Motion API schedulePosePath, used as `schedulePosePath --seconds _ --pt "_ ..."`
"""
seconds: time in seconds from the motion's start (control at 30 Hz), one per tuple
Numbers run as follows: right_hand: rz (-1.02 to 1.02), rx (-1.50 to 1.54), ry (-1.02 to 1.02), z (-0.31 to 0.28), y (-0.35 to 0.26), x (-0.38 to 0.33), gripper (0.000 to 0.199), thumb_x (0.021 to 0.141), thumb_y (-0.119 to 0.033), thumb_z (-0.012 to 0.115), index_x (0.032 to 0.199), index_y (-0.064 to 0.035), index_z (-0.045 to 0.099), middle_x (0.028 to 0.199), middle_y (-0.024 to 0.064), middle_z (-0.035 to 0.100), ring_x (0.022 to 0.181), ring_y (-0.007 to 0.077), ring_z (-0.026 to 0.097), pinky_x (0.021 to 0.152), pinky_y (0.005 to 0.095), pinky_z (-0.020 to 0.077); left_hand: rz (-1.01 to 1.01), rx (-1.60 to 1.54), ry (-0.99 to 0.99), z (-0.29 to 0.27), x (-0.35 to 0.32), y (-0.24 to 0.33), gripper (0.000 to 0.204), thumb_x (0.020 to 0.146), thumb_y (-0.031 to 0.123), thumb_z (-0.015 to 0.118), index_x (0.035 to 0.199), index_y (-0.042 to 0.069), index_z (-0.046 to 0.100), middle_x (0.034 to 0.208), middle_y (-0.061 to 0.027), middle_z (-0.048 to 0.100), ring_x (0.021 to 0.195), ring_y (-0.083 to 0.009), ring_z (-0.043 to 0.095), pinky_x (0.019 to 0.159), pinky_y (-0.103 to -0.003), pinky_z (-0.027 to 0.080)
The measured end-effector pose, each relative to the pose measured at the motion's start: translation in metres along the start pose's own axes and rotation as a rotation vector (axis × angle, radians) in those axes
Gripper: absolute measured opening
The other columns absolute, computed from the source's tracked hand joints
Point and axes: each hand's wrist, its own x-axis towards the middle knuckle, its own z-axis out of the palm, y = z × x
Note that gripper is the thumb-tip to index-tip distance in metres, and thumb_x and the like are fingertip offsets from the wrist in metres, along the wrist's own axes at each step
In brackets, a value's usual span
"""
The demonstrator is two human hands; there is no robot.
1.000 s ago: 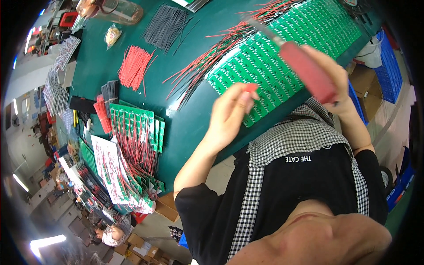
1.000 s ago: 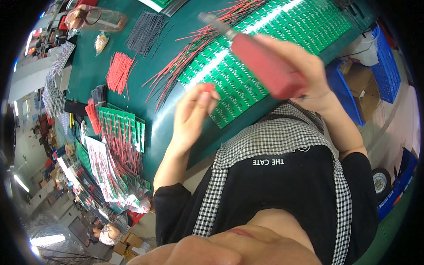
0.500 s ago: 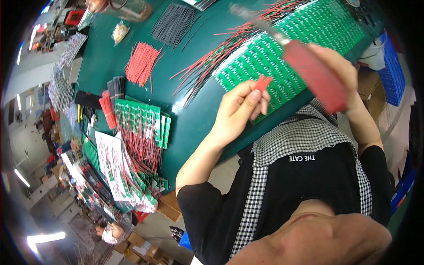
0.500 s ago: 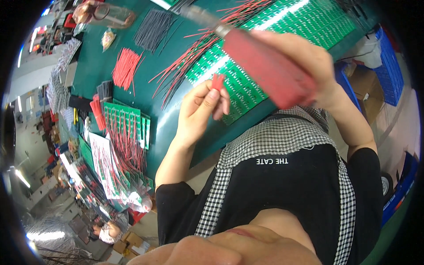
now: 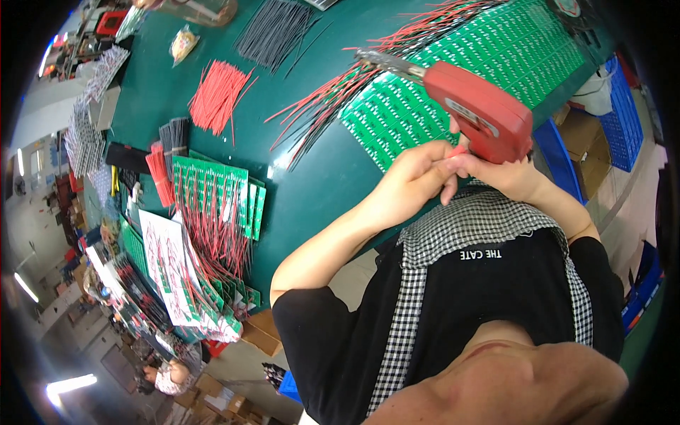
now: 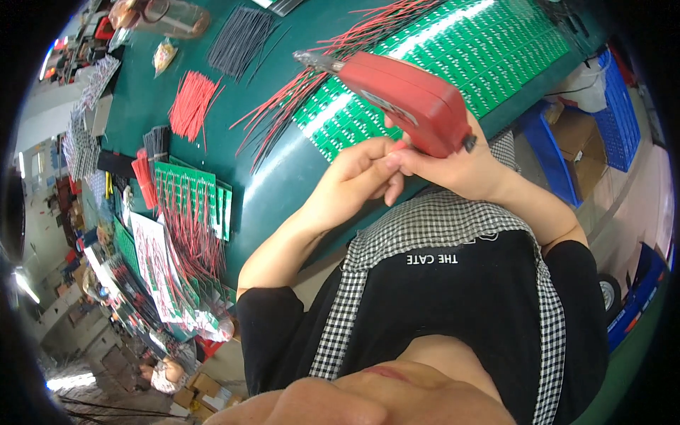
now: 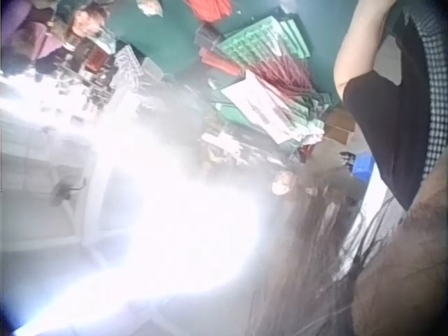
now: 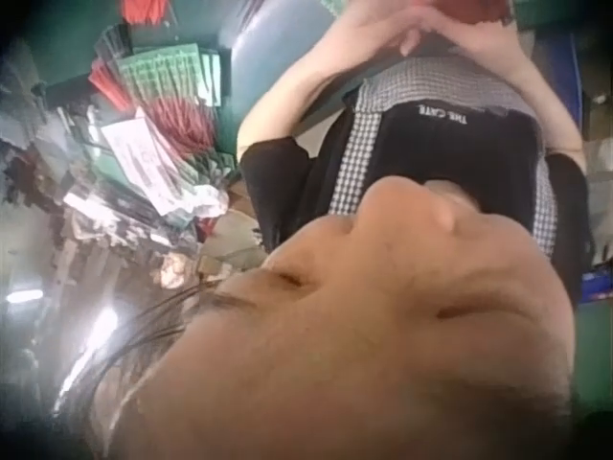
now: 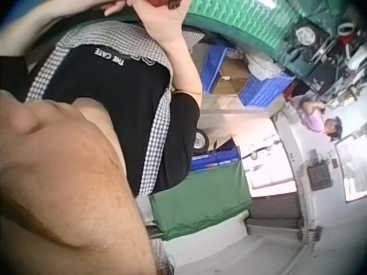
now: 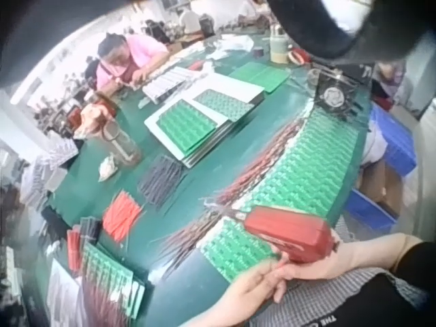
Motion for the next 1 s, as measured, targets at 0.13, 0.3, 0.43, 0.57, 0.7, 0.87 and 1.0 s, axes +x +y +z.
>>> schedulePosePath --seconds 0.13,0.3,0.43,0.57,0.7,0.87,1.0 --pt "-0.081 -0.067 0.044 0.001 0.013 0.001 0.041 0.075 0.003 0.060 0.113 -0.0028 0.045 0.100 0.0045 0.054 0.078 0.0058 0.054 0.067 0.0213 0.0462 -0.052 -0.099 -0.007 -0.006 -0.001 0.001 0.014 0.093 0.018 0.038 0.089 0.005 0.040 0.059 -0.0048 0.053 0.044 -0.0035 0.032 0.041 -0.020 0.024" --pt "-0.033 -0.105 0.033 0.004 0.012 0.006 0.048 0.075 0.003 0.058 0.120 -0.0023 0.042 0.102 0.0053 0.053 0.080 0.0055 0.052 0.067 0.0210 0.0453 -0.052 -0.223 -0.023 -0.011 0.001 -0.011 0.014 0.094 0.019 0.038 0.094 0.005 0.040 0.061 -0.0066 0.053 0.043 -0.0029 0.025 0.041 -0.020 0.019" --pt "-0.095 -0.166 0.016 0.003 0.015 0.010 0.061 0.074 0.001 0.060 0.129 -0.0021 0.033 0.105 0.0073 0.053 0.086 0.0075 0.052 0.070 0.0207 0.0451 -0.090 -0.338 -0.061 -0.015 0.002 -0.012 0.011 0.092 0.016 0.041 0.092 0.005 0.040 0.064 -0.0105 0.058 0.041 -0.0037 0.031 0.040 -0.019 0.023" --pt "-0.296 -0.240 -0.016 0.003 0.013 0.014 0.064 0.074 0.000 0.061 0.130 -0.0014 0.031 0.108 0.0095 0.053 0.089 0.0111 0.054 0.070 0.0214 0.0468 -0.071 -0.313 0.013 -0.014 0.003 -0.010 0.007 0.088 0.007 0.047 0.087 0.001 0.043 0.070 -0.0134 0.061 0.050 -0.0109 0.054 0.046 -0.020 0.042" --pt "-0.188 -0.006 -0.153 0.001 0.016 0.011 0.065 0.072 -0.002 0.066 0.129 -0.0008 0.033 0.107 0.0115 0.054 0.081 0.0125 0.058 0.064 0.0243 0.0504 -0.083 -0.390 0.035 -0.018 0.004 -0.010 0.003 0.082 -0.002 0.053 0.081 -0.005 0.053 0.076 -0.0151 0.062 0.069 -0.0204 0.063 0.061 -0.027 0.053" --pt "-0.379 -0.196 -0.179 0.001 0.007 0.020 0.063 0.072 -0.003 0.066 0.127 -0.0015 0.036 0.104 0.0114 0.055 0.083 0.0141 0.059 0.064 0.0267 0.0511 -0.140 -0.298 -0.004 -0.022 0.005 -0.004 0.009 0.080 0.000 0.057 0.086 -0.006 0.060 0.077 -0.0138 0.063 0.070 -0.0185 0.063 0.064 -0.027 0.052" --pt "-0.556 -0.560 -0.139 -0.006 0.007 0.024 0.061 0.070 -0.010 0.068 0.124 -0.0015 0.041 0.103 0.0125 0.056 0.088 0.0199 0.059 0.073 0.0284 0.0487 0.010 -0.092 0.104 -0.013 0.002 0.000 0.012 0.079 0.003 0.060 0.089 -0.003 0.063 0.077 -0.0113 0.064 0.069 -0.0154 0.062 0.063 -0.026 0.052"
